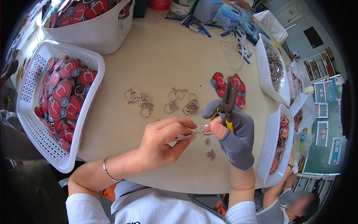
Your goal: The person assembles heart-shaped keychains by attaching metal jump rings to red heart charms using pliers. They repeatedly pick up a charm, open a jump ring with pliers, link it to the charm, and close the ring. The process is repetitive, with the person handling multiple charms and rings on a table.
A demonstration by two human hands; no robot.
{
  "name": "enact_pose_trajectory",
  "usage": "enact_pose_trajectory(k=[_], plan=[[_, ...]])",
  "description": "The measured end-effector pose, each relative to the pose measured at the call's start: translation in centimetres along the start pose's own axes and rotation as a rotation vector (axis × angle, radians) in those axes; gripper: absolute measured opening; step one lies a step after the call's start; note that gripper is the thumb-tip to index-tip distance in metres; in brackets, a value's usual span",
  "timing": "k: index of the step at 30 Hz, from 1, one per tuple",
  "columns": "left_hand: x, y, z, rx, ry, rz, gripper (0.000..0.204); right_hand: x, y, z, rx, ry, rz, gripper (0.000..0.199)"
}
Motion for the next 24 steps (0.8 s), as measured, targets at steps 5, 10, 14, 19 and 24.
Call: enact_pose_trajectory(k=[5,10,14,19,24], plan=[[0.13,0.21,0.07,-0.014,0.032,0.009,0.017,0.29,0.24,0.04,0.009,-0.016,0.014,0.013],[0.15,0.3,0.14,-0.011,0.055,0.013,0.016,0.33,0.51,-0.19,-0.018,-0.026,0.029,0.013],[0.14,0.23,0.27,-0.009,0.029,-0.025,0.016,0.34,0.49,-0.23,0.014,-0.019,0.017,0.013],[0.14,0.27,0.24,-0.005,0.049,0.006,0.017,0.29,0.29,-0.24,0.057,-0.066,-0.015,0.015],[0.12,0.22,0.21,0.013,0.045,0.012,0.018,0.39,0.28,-0.45,0.062,-0.068,-0.005,0.015]])
Point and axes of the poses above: each hand's wrist, its own x-axis away from the middle knuckle, its own y-axis out of the palm, z = x × y, the point moved 4 cm from there along -x, towards the middle knuckle, and after that the axes turned 15 degrees about -z, right-handed, at the moved point
